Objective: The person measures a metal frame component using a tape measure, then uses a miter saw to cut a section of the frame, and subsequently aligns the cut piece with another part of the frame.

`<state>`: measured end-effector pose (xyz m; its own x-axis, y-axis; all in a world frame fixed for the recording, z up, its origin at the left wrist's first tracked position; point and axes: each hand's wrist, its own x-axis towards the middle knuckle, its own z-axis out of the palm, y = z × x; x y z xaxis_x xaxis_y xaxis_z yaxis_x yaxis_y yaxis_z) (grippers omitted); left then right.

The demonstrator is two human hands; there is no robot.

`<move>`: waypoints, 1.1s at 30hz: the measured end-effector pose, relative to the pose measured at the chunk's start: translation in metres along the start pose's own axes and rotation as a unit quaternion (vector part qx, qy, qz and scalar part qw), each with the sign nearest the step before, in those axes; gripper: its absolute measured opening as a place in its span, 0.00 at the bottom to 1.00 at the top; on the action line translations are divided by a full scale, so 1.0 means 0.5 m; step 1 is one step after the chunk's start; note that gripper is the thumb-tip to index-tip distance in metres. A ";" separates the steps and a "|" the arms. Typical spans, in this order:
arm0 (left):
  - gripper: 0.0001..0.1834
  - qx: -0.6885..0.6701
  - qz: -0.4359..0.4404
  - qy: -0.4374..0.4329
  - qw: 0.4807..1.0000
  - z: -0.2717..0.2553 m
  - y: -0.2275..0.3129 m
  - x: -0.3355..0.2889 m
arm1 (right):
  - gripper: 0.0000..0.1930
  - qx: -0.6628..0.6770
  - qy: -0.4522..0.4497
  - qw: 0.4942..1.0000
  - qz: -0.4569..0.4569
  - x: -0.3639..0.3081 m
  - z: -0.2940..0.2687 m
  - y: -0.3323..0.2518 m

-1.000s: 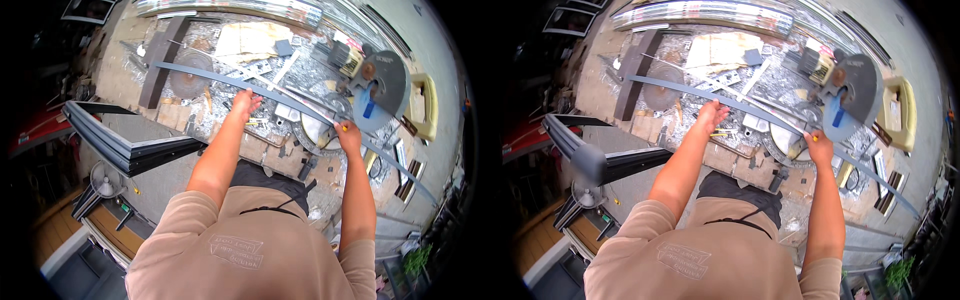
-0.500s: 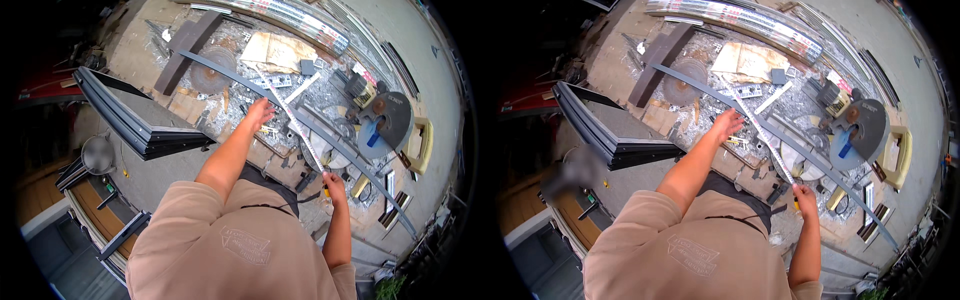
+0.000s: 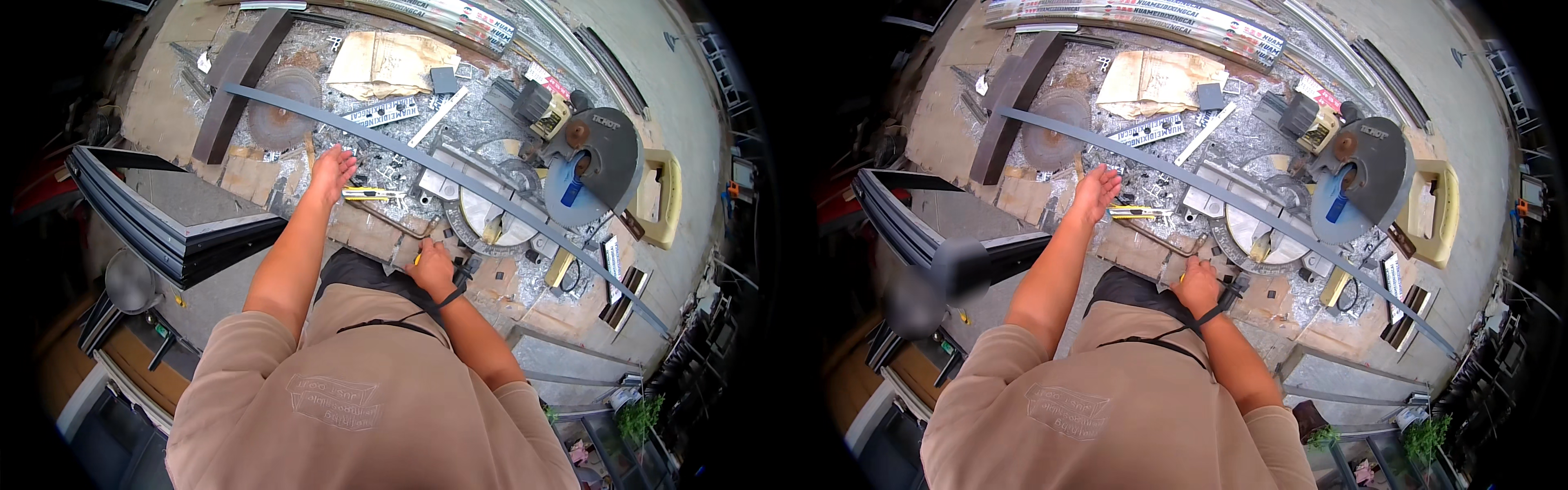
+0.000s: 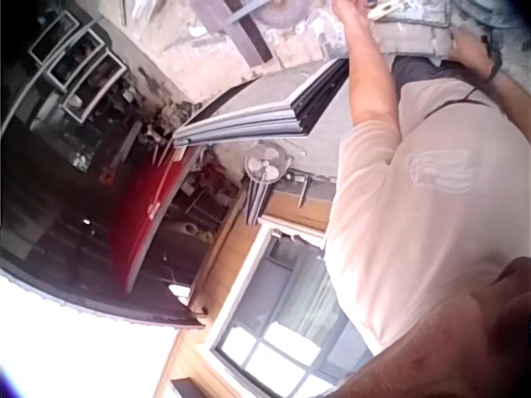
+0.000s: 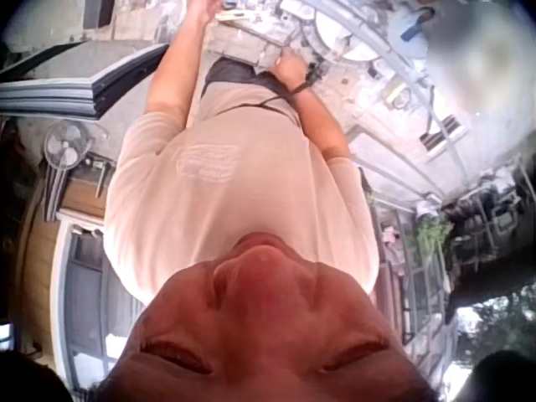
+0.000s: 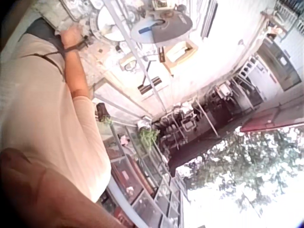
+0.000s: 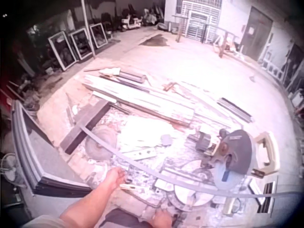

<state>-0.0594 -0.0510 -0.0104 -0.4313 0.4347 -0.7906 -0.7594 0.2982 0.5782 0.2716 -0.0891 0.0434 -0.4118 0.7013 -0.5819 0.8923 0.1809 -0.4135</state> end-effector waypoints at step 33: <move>0.20 -0.124 0.068 -0.121 0.983 0.194 0.029 -0.261 | 0.34 -0.067 0.307 0.946 -0.079 -0.045 -0.362 0.095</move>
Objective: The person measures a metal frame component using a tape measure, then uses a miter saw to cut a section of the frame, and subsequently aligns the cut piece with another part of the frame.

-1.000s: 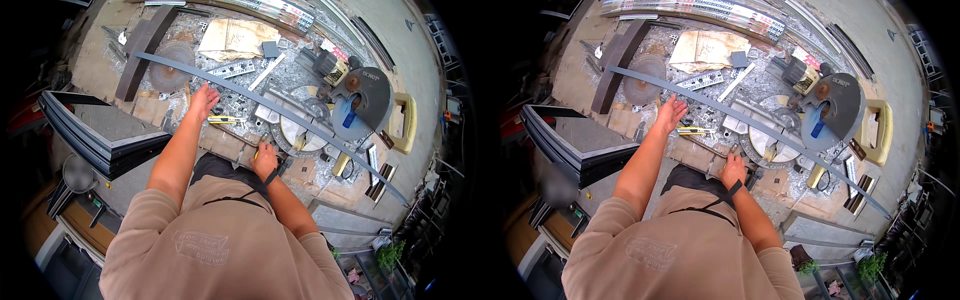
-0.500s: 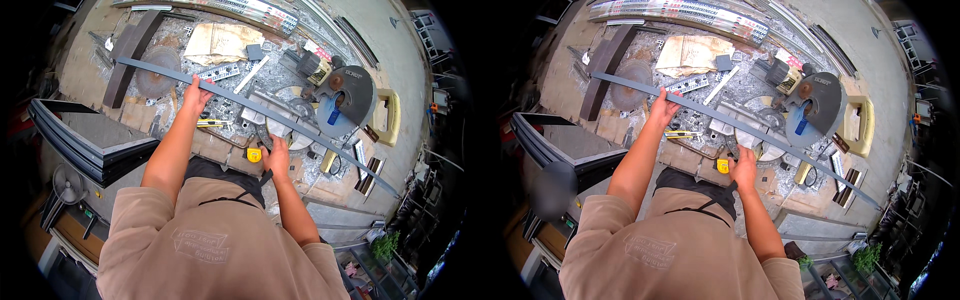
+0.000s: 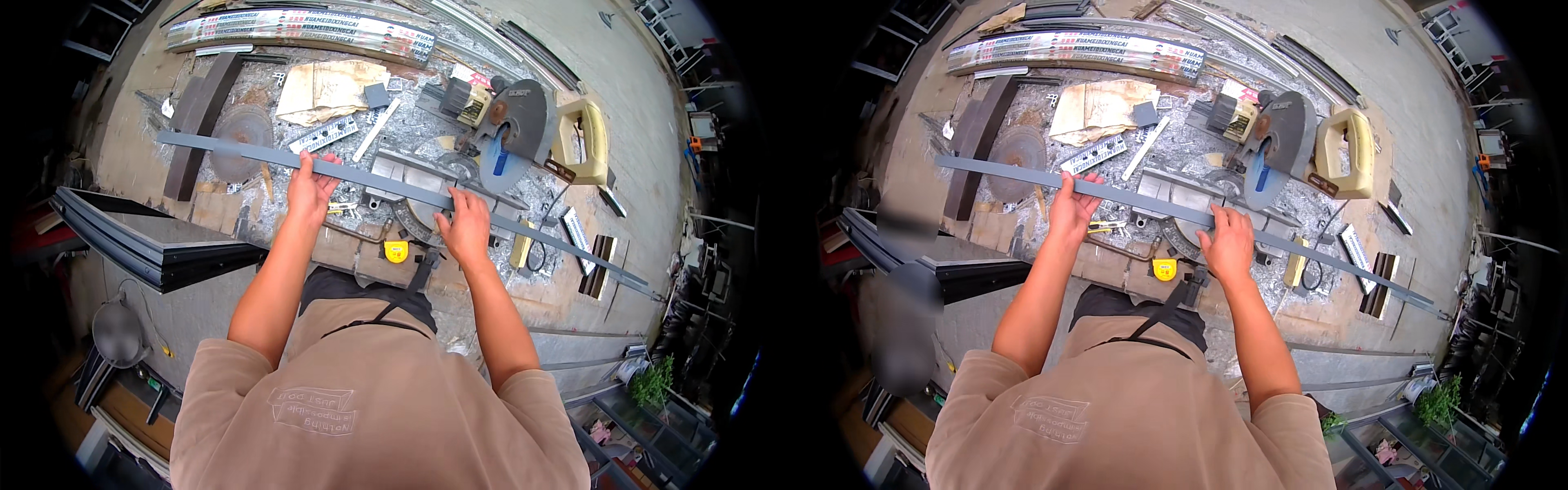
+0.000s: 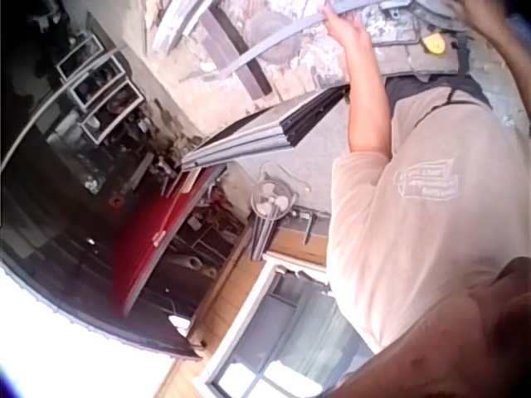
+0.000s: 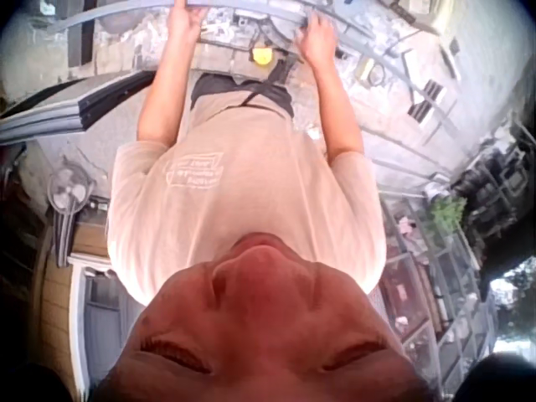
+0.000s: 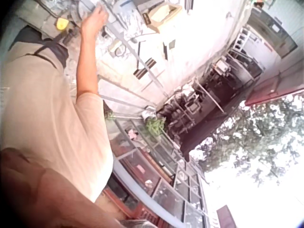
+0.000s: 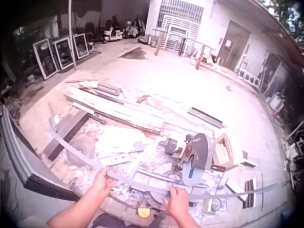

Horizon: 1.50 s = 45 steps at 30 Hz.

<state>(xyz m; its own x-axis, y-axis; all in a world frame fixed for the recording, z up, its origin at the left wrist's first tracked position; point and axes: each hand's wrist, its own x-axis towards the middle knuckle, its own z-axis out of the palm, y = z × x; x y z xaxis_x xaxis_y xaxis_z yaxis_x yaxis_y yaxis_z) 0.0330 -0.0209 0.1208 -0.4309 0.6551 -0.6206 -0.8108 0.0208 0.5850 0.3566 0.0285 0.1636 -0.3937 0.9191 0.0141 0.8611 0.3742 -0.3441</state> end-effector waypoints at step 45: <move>0.05 0.043 0.202 -0.232 0.951 0.121 0.025 -0.304 | 0.19 -0.104 -0.105 0.985 -0.088 -0.137 -0.254 0.277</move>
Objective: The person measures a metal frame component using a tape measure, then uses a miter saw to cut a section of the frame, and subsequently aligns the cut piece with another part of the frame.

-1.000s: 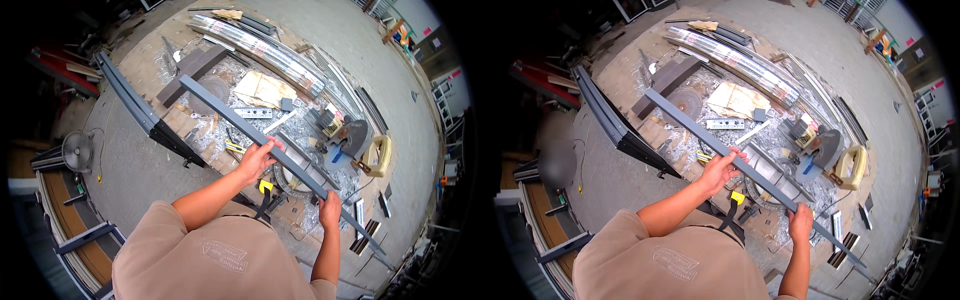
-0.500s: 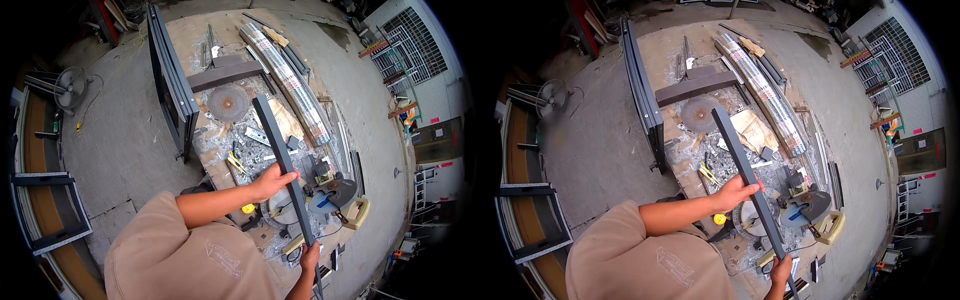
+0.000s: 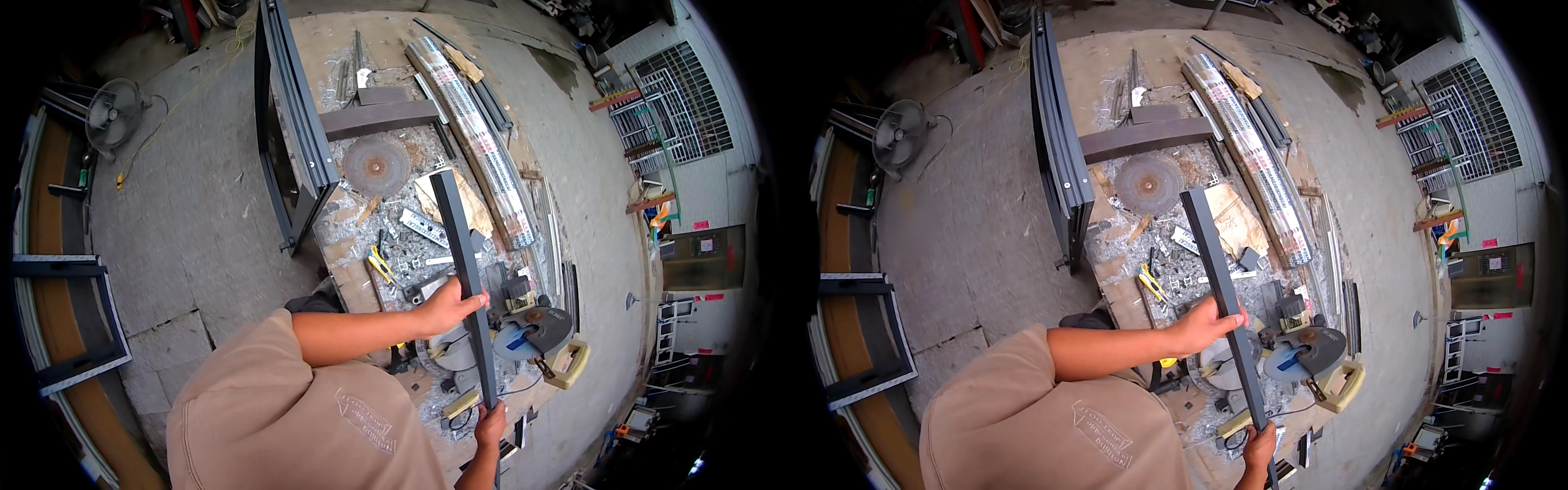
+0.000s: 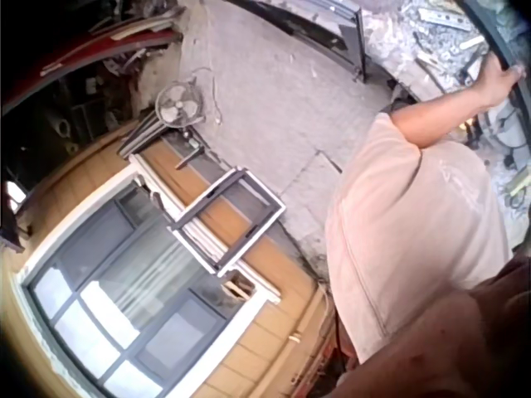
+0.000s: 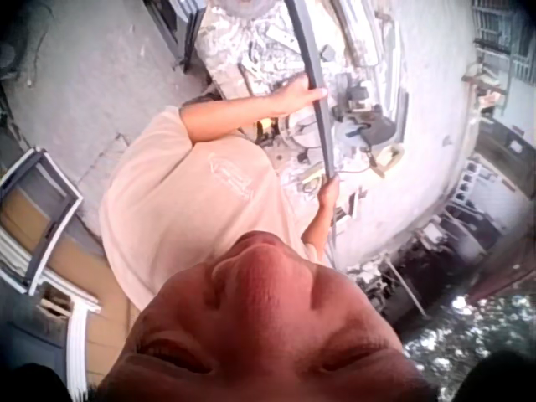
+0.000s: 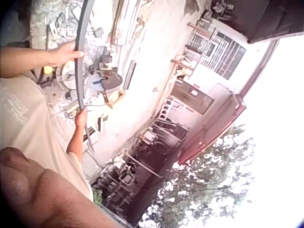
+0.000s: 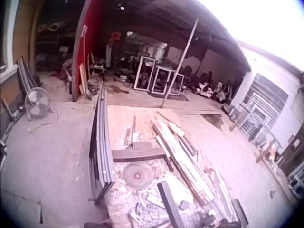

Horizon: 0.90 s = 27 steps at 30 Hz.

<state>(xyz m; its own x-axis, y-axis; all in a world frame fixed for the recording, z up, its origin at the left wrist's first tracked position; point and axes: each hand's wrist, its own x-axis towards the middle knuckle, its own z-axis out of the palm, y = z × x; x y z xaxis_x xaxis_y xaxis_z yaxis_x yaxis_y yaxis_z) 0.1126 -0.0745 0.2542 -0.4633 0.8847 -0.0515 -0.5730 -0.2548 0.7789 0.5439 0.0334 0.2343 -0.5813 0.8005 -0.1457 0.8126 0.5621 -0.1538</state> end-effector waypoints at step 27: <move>0.06 0.035 0.011 0.071 0.997 0.003 -0.033 0.006 | 0.23 -0.056 -0.001 0.998 0.025 0.018 0.016 -0.016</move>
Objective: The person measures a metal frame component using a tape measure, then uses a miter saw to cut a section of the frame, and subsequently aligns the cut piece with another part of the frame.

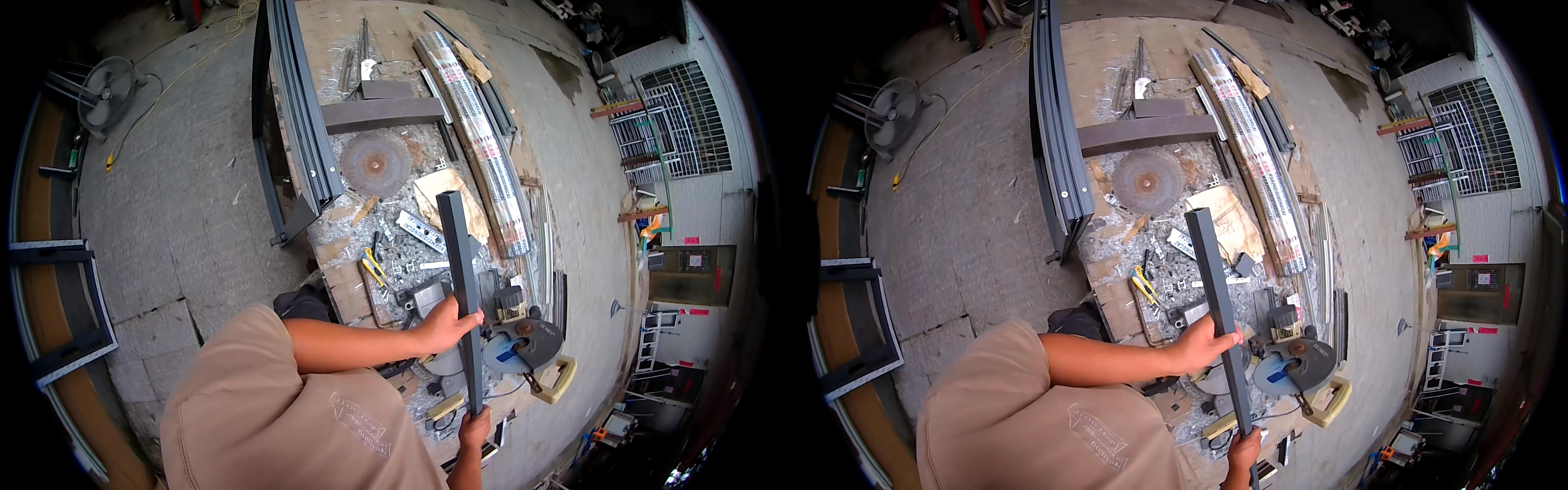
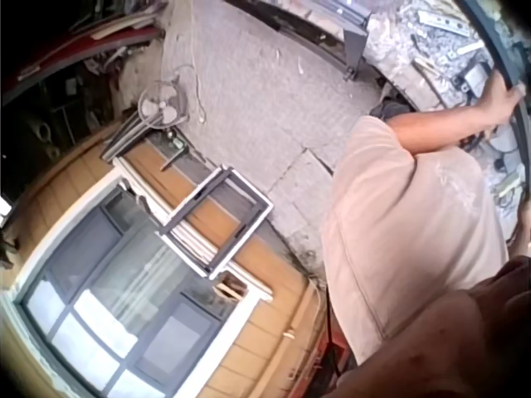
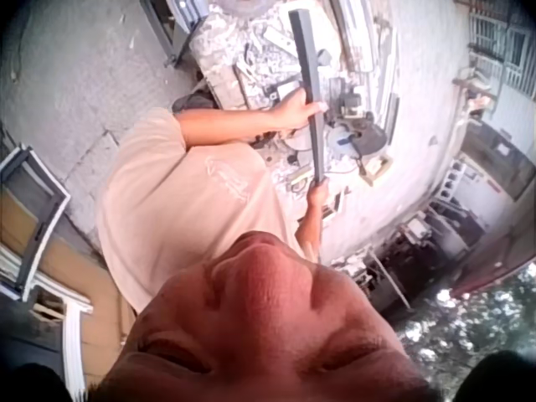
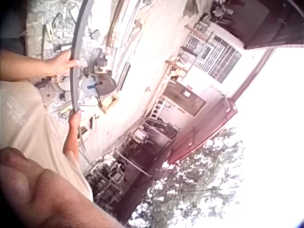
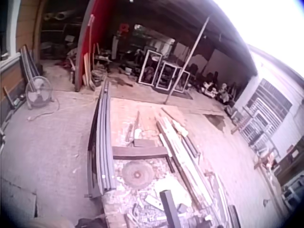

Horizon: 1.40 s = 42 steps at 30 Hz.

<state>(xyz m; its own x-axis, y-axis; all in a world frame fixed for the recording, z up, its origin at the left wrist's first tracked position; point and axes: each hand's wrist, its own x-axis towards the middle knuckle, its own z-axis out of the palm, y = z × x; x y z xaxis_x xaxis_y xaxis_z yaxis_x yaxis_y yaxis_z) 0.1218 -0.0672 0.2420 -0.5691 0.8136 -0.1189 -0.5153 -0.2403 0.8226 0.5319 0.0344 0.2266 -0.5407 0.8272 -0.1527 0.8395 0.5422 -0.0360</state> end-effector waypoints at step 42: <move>0.17 0.795 0.162 -0.423 0.403 -0.159 -0.184 0.250 | 0.11 -0.061 0.021 0.996 0.065 0.151 0.253 -0.071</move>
<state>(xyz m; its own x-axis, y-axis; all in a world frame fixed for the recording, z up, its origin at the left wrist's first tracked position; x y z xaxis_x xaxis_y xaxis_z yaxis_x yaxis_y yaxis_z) 0.0470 0.0142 0.1073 0.3282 0.9265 -0.1838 0.9433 -0.3114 0.1150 0.4679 0.0590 0.0914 -0.4310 0.8960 -0.1069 0.8917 0.4410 0.1021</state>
